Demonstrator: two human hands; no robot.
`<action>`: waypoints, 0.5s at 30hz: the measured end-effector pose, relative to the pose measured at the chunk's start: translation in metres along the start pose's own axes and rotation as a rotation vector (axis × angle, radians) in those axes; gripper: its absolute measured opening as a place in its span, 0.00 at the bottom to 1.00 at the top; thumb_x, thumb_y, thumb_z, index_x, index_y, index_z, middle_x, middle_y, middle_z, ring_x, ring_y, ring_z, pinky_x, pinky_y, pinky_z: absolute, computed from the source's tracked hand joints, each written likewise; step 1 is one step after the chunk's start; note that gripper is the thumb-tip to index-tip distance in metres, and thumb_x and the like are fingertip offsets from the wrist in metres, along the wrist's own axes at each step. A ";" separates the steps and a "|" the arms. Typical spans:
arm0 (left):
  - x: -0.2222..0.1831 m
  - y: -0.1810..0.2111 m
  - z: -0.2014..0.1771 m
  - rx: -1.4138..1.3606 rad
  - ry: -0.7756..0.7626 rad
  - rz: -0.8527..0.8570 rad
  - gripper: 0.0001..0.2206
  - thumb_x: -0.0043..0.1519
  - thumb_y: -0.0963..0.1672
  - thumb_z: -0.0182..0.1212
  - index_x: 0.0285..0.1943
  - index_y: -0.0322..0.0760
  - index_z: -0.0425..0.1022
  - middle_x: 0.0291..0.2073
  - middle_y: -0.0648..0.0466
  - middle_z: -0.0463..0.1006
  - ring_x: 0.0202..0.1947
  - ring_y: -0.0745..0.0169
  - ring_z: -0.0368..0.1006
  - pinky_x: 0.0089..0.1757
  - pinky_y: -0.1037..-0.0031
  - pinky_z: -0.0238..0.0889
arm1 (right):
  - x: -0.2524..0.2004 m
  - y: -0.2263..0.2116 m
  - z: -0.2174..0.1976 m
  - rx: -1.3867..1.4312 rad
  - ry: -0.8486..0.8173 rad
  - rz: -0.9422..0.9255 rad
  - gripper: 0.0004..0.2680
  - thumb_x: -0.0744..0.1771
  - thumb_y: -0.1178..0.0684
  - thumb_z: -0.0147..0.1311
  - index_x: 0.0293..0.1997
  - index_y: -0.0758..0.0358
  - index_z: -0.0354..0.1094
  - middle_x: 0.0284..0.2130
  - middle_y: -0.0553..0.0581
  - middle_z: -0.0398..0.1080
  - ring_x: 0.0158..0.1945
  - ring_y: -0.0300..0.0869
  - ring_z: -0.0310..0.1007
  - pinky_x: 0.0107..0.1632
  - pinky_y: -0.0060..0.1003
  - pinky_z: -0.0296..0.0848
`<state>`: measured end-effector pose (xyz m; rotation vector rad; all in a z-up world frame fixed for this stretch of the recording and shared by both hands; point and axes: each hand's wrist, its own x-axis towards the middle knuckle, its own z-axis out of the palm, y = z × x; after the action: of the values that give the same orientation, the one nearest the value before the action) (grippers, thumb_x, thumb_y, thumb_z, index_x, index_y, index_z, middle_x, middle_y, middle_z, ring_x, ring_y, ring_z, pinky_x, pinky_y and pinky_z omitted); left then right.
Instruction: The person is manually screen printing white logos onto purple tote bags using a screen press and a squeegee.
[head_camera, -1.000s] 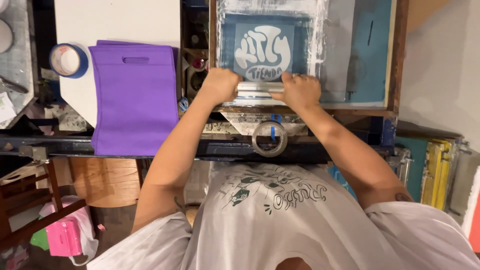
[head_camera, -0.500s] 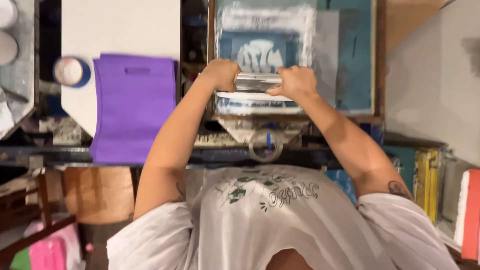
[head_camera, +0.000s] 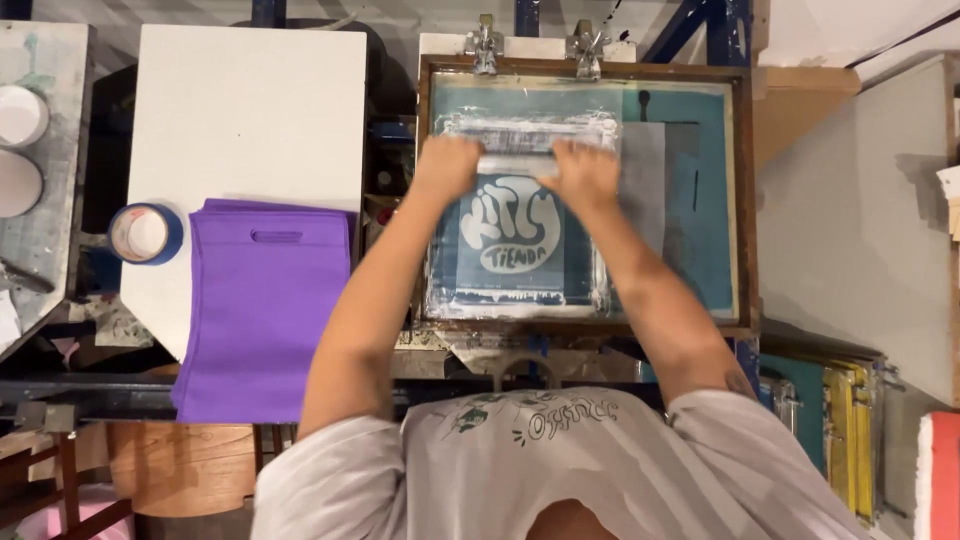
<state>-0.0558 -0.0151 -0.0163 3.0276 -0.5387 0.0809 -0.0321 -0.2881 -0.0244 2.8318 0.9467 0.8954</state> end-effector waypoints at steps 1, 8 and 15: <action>-0.020 0.008 0.007 -0.003 -0.004 -0.002 0.06 0.53 0.41 0.64 0.36 0.41 0.85 0.29 0.47 0.85 0.35 0.41 0.84 0.36 0.54 0.77 | -0.020 -0.007 -0.001 0.003 -0.004 -0.002 0.22 0.58 0.22 0.62 0.37 0.47 0.69 0.21 0.49 0.69 0.25 0.46 0.76 0.29 0.42 0.74; -0.010 -0.002 -0.007 0.035 0.104 -0.026 0.06 0.53 0.44 0.65 0.38 0.43 0.83 0.29 0.49 0.83 0.33 0.48 0.83 0.33 0.58 0.76 | -0.001 -0.002 -0.006 0.024 -0.053 0.044 0.12 0.59 0.39 0.65 0.36 0.49 0.70 0.28 0.54 0.71 0.36 0.51 0.75 0.42 0.46 0.70; 0.060 -0.042 0.004 -0.078 -0.171 -0.059 0.17 0.41 0.49 0.73 0.37 0.40 0.86 0.28 0.44 0.84 0.34 0.35 0.83 0.36 0.51 0.76 | 0.063 0.033 -0.033 0.265 -0.492 0.077 0.23 0.60 0.26 0.67 0.41 0.56 0.79 0.26 0.63 0.77 0.30 0.59 0.81 0.32 0.49 0.77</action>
<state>0.0153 0.0038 -0.0191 2.9876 -0.4525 -0.1987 0.0090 -0.2847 0.0422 3.0887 0.9427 0.0519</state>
